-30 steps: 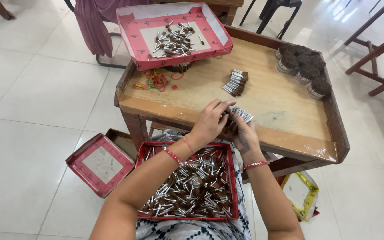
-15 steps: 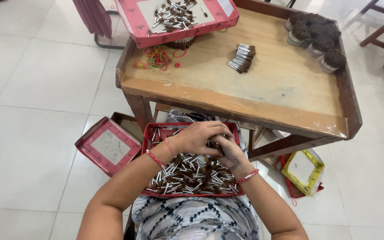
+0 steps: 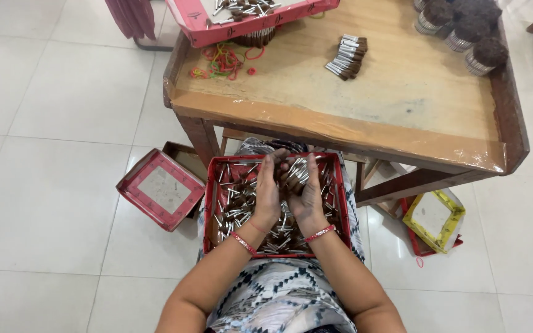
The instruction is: The person sits with a red box on their lap, sorting small silver metal pins. They pick up handfuls of pins, rub them between their palms, and place them into a neat stack on the wooden table.
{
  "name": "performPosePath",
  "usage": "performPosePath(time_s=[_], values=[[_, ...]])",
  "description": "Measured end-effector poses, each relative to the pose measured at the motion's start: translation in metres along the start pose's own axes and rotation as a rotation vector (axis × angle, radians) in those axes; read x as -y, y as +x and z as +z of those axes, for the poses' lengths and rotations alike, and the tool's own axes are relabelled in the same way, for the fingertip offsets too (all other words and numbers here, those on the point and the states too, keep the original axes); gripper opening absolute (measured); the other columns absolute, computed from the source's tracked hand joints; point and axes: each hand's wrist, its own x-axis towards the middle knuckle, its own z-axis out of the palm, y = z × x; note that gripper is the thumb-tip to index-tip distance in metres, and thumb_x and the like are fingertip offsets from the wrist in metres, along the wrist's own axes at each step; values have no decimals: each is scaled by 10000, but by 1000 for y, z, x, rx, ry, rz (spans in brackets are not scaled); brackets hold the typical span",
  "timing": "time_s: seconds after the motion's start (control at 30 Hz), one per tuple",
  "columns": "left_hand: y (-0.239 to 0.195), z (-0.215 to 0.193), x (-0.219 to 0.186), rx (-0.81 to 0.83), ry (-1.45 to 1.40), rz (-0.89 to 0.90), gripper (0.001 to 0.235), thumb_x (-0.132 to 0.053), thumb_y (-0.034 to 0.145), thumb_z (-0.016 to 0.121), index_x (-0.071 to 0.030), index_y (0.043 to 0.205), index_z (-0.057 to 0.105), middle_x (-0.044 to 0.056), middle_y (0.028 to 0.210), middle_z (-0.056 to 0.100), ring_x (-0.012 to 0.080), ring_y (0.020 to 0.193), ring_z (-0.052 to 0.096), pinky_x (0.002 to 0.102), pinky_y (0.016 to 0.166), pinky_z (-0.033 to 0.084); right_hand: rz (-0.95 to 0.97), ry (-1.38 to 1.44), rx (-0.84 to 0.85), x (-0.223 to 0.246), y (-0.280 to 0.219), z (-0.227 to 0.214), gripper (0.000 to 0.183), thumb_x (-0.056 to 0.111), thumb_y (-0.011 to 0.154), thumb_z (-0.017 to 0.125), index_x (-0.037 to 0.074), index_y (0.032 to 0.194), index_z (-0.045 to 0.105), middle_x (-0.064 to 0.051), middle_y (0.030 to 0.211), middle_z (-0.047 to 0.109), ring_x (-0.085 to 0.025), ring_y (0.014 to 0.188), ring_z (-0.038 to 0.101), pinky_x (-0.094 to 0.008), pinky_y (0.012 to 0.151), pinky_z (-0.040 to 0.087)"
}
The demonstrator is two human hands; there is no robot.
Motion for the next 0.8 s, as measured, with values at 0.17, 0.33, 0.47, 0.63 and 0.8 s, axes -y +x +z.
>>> performPosePath(time_s=[0.17,0.33,0.47,0.63,0.8], values=[[23,-1,21,-29,86,65,471,-375,1113,393,-16,1261,660,47,1205,696,140,1044,577,268,936,460,-145,-48,-84,-13,10,-5,420,510,950,642,110,1066,699,-29,941,730,-167,859,686,-323,811,570],[22,-4,12,14,217,91,382,-266,1151,472,9,1253,717,54,1140,696,136,953,500,276,874,440,-209,-163,-78,-17,8,-13,319,400,965,694,143,1153,672,-5,1036,718,-156,969,670,-337,889,549],[24,-9,-10,252,450,255,207,-115,1039,591,0,1158,716,55,1131,755,117,1080,673,267,982,516,-53,-91,-132,-19,12,-23,315,416,916,709,213,1150,653,39,1083,707,-161,1023,665,-394,914,542],[29,-14,-24,227,671,315,147,-6,928,698,9,1061,759,76,1026,788,120,963,712,271,874,563,26,-72,-131,-26,21,-33,340,430,878,725,217,1134,656,24,1086,710,-175,1025,678,-401,922,556],[10,5,-52,52,609,501,113,-4,929,721,-18,1040,730,47,996,752,128,897,712,291,796,576,45,67,-66,-29,32,-46,425,520,921,760,134,1084,689,-18,968,713,-184,903,672,-356,859,557]])
